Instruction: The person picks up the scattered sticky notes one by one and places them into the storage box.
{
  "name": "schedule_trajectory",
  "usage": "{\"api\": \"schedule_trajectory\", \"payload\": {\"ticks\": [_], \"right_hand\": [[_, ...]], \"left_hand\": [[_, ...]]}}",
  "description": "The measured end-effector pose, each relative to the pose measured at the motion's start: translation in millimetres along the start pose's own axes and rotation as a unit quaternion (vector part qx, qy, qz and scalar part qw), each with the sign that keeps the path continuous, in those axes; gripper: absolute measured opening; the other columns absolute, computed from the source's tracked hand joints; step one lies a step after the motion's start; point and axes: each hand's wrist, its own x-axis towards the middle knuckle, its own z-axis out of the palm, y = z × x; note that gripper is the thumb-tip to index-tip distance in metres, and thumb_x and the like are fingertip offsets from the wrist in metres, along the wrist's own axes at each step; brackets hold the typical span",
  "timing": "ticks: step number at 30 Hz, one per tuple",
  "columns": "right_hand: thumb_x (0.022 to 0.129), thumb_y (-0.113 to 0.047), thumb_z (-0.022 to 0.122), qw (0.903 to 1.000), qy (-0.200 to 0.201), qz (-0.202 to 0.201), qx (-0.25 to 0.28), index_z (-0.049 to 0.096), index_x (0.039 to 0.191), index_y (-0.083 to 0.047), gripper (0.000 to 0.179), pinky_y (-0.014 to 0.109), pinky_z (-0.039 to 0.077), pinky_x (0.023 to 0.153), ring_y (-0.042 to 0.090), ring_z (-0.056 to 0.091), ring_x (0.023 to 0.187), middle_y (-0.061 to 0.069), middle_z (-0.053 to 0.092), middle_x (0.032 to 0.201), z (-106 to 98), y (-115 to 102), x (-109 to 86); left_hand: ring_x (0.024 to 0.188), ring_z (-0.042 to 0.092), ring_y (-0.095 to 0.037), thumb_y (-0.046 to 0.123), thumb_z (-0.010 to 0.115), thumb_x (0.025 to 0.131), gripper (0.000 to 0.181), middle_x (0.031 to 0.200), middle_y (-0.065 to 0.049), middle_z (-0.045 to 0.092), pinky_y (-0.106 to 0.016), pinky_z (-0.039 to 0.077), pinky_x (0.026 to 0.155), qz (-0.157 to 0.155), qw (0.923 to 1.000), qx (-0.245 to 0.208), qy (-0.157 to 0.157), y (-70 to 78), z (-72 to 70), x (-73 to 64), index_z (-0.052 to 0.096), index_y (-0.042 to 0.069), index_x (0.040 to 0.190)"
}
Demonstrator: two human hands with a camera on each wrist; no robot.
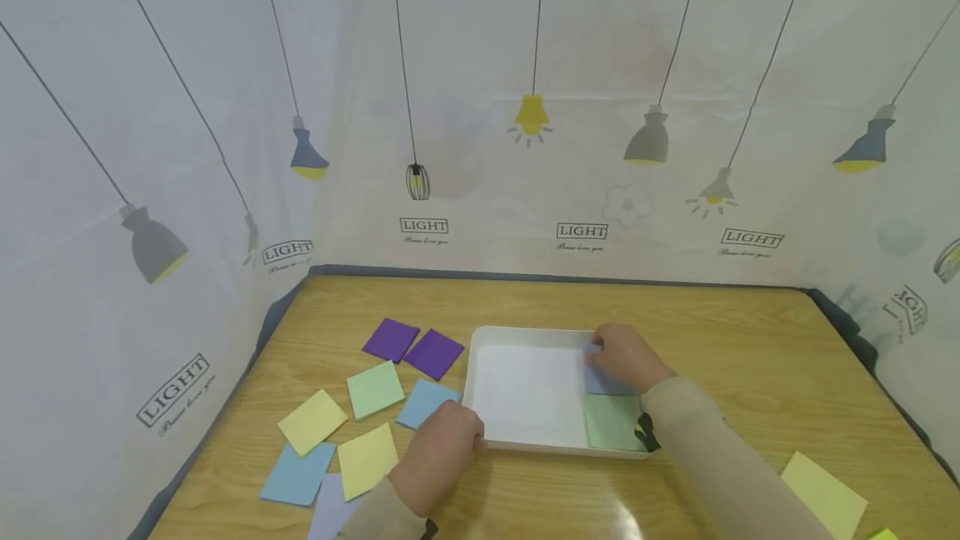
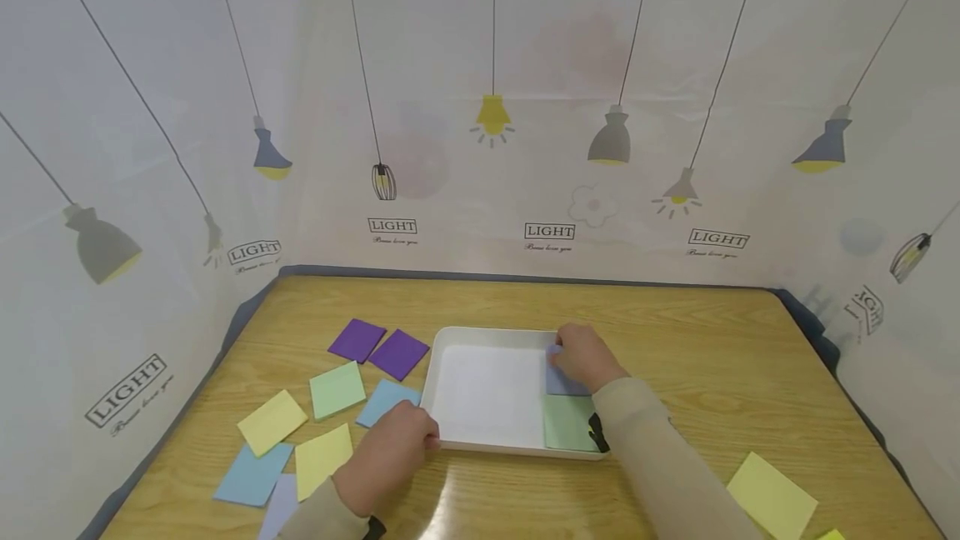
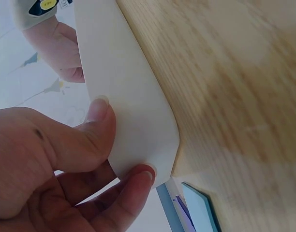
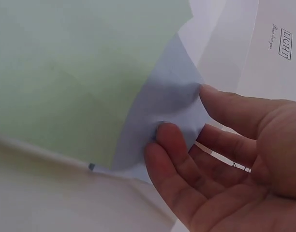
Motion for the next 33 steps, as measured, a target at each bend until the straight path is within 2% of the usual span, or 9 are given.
{"api": "schedule_trajectory", "payload": {"ticks": [7,15,20,28,33], "right_hand": [[0.091,-0.009,0.070,0.9988,0.026,-0.035,-0.020,0.067,0.120,0.007,0.033,0.056,0.051,0.101,0.043,0.062,0.117,0.026,0.068,0.122,-2,2,-3.3],[0.094,-0.007,0.065,0.9996,0.011,-0.024,-0.008,0.067,0.125,0.003,0.033,0.057,0.049,0.104,0.043,0.059,0.123,0.024,0.066,0.129,-2,4,-3.9],[0.097,-0.009,0.063,0.9998,-0.012,-0.016,-0.004,0.065,0.125,0.003,0.030,0.053,0.053,0.097,0.036,0.063,0.114,0.023,0.066,0.127,-6,0,-6.0],[0.097,-0.012,0.065,0.9995,-0.030,-0.004,-0.010,0.066,0.119,0.001,0.027,0.044,0.057,0.084,0.023,0.063,0.092,0.016,0.069,0.112,-10,-4,-7.2],[0.097,-0.015,0.065,0.9995,-0.029,-0.002,-0.010,0.066,0.118,0.001,0.026,0.043,0.058,0.082,0.023,0.064,0.090,0.015,0.069,0.111,-13,-4,-8.3]], "left_hand": [[0.066,0.060,-0.010,0.013,0.080,0.083,0.014,0.068,0.002,0.070,-0.027,0.056,0.068,-0.002,1.0000,-0.001,0.008,-0.6,2.0,0.0,0.078,0.012,0.070],[0.065,0.061,-0.010,0.013,0.081,0.082,0.014,0.067,0.002,0.071,-0.027,0.056,0.068,0.007,0.9998,0.006,0.018,-1.7,4.8,0.5,0.078,0.012,0.069],[0.064,0.061,-0.010,0.014,0.081,0.083,0.014,0.067,0.003,0.071,-0.026,0.056,0.067,0.003,0.9999,0.004,0.014,-2.5,5.4,0.6,0.078,0.012,0.069],[0.064,0.059,-0.010,0.016,0.080,0.083,0.013,0.068,0.003,0.071,-0.027,0.055,0.067,-0.004,1.0000,-0.006,0.005,-3.7,6.8,1.3,0.078,0.012,0.071],[0.065,0.060,-0.011,0.013,0.079,0.084,0.013,0.069,0.002,0.071,-0.028,0.056,0.069,-0.007,0.9999,-0.010,0.002,-3.5,4.4,0.7,0.078,0.012,0.071]]}}
